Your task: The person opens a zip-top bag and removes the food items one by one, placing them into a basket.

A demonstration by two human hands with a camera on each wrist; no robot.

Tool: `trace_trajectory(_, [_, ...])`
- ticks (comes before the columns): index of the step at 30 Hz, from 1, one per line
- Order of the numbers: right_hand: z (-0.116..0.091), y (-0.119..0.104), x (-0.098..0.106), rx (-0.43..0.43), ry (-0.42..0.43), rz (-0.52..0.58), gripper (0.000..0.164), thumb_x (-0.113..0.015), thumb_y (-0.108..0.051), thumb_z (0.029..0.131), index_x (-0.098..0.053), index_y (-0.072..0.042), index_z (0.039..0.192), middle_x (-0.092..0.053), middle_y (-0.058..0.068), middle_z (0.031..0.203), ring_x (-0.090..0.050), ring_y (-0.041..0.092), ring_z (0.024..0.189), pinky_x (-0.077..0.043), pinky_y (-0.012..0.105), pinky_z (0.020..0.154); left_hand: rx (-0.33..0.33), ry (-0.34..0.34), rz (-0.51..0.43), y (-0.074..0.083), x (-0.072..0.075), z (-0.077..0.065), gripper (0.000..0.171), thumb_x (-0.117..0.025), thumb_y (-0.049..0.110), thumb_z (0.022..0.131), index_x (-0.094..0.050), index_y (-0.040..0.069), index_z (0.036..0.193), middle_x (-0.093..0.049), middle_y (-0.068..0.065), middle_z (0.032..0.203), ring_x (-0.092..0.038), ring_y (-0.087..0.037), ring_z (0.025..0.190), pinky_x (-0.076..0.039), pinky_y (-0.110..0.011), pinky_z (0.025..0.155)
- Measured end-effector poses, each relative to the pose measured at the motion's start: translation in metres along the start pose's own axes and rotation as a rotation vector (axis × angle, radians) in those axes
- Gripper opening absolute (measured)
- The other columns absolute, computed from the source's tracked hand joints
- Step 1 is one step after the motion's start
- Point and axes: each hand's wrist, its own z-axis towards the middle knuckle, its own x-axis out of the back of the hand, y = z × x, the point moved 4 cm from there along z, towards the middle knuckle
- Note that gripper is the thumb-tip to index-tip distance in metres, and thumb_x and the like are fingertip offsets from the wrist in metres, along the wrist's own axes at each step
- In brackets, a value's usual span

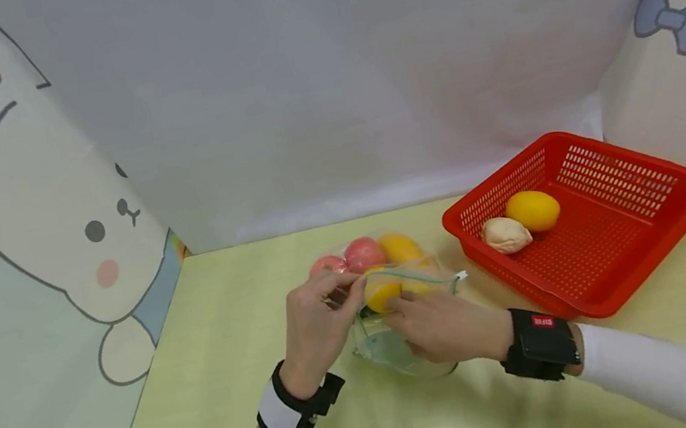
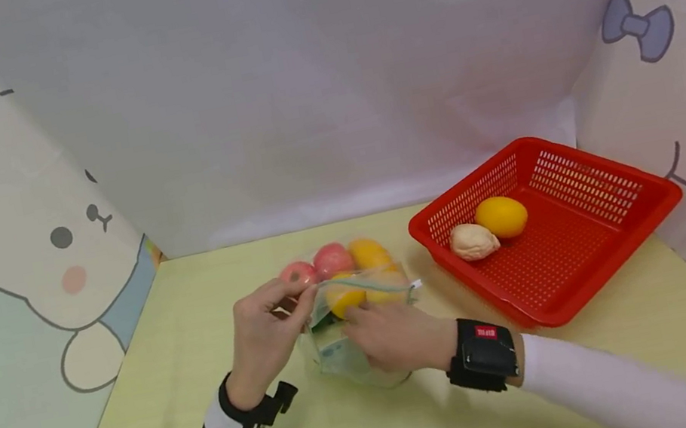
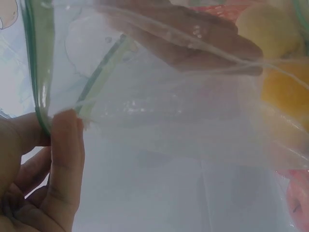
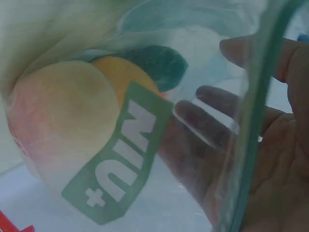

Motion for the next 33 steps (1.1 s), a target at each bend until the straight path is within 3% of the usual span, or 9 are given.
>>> trace_trajectory(5, [0.009, 0.009, -0.011, -0.053, 0.058, -0.247, 0.033, -0.082, -0.027, 0.091, -0.069, -0.005, 0.112, -0.064, 0.006, 0.106, -0.059, 0.019, 0.088, -0.055, 0.022, 0.063, 0.002, -0.003, 0.003, 0.001, -0.001, 0.0, 0.004, -0.08, 0.004, 0.091, -0.08, 0.0, 0.091, -0.078, -0.01, 0.082, -0.072, -0.017, 0.064, -0.06, -0.017, 0.06])
trace_trajectory(8, [0.01, 0.012, -0.014, -0.112, 0.062, -0.338, 0.036, -0.081, -0.027, 0.093, -0.068, -0.001, 0.113, -0.064, 0.009, 0.103, -0.059, 0.02, 0.083, -0.056, 0.021, 0.059, -0.003, -0.007, 0.006, 0.001, -0.002, 0.001, 0.003, -0.081, 0.002, 0.089, -0.079, 0.0, 0.09, -0.079, -0.01, 0.082, -0.073, -0.017, 0.063, -0.06, -0.017, 0.06])
trace_trajectory(13, [0.013, 0.014, -0.027, -0.227, 0.154, -0.653, 0.041, -0.08, -0.034, 0.09, -0.069, 0.0, 0.11, -0.065, 0.011, 0.093, -0.06, 0.025, 0.074, -0.056, 0.029, 0.055, -0.008, -0.01, -0.002, 0.001, -0.002, 0.001, 0.003, -0.081, 0.001, 0.089, -0.079, 0.0, 0.09, -0.079, -0.01, 0.082, -0.072, -0.017, 0.064, -0.06, -0.017, 0.061])
trace_trajectory(16, [0.016, 0.017, -0.037, -0.298, 0.217, -0.849, 0.038, -0.074, -0.036, 0.091, -0.072, -0.002, 0.107, -0.068, 0.009, 0.086, -0.06, 0.025, 0.064, -0.056, 0.03, 0.055, -0.006, -0.012, -0.001, 0.002, -0.002, 0.001, 0.002, -0.081, 0.001, 0.089, -0.079, 0.001, 0.09, -0.078, -0.01, 0.081, -0.072, -0.016, 0.063, -0.06, -0.017, 0.061])
trace_trajectory(18, [0.018, 0.021, -0.042, -0.328, 0.243, -0.924, 0.028, -0.061, -0.028, 0.097, -0.073, -0.003, 0.104, -0.069, 0.007, 0.079, -0.058, 0.021, 0.057, -0.055, 0.028, 0.051, -0.004, -0.017, 0.001, 0.001, -0.003, 0.0, 0.002, -0.081, 0.002, 0.09, -0.079, 0.001, 0.09, -0.078, -0.009, 0.081, -0.071, -0.016, 0.064, -0.06, -0.017, 0.061])
trace_trajectory(21, [0.02, 0.027, -0.047, -0.327, 0.247, -0.974, 0.034, -0.041, -0.014, 0.1, -0.074, -0.004, 0.1, -0.069, 0.004, 0.076, -0.057, 0.018, 0.054, -0.055, 0.025, 0.05, -0.008, -0.027, 0.01, 0.0, -0.005, 0.0, 0.004, -0.08, 0.005, 0.091, -0.079, 0.001, 0.09, -0.077, -0.009, 0.08, -0.071, -0.016, 0.064, -0.06, -0.017, 0.062])
trace_trajectory(23, [0.021, 0.031, -0.05, -0.31, 0.213, -0.974, 0.037, -0.037, -0.012, 0.099, -0.073, -0.004, 0.099, -0.065, 0.004, 0.074, -0.054, 0.018, 0.053, -0.053, 0.025, 0.048, -0.011, -0.031, 0.013, -0.001, -0.006, 0.0, 0.004, -0.08, 0.004, 0.091, -0.079, 0.0, 0.09, -0.077, -0.009, 0.08, -0.071, -0.016, 0.064, -0.06, -0.017, 0.062])
trace_trajectory(28, [0.023, 0.036, -0.045, -0.291, 0.13, -0.94, 0.02, -0.059, -0.025, 0.097, -0.07, -0.008, 0.097, -0.054, 0.002, 0.069, -0.039, 0.019, 0.052, -0.041, 0.023, 0.046, -0.011, -0.027, 0.012, -0.002, -0.005, 0.001, 0.003, -0.081, 0.001, 0.089, -0.079, 0.0, 0.091, -0.077, -0.009, 0.08, -0.072, -0.016, 0.065, -0.061, -0.018, 0.062])
trace_trajectory(33, [0.016, 0.026, -0.032, -0.236, 0.116, -0.859, 0.028, -0.076, -0.031, 0.093, -0.068, -0.009, 0.108, -0.062, 0.005, 0.083, -0.053, 0.021, 0.062, -0.044, 0.026, 0.056, 0.0, -0.025, 0.01, 0.0, -0.003, 0.001, 0.004, -0.081, 0.002, 0.089, -0.08, 0.0, 0.092, -0.077, -0.01, 0.081, -0.072, -0.017, 0.064, -0.06, -0.017, 0.061])
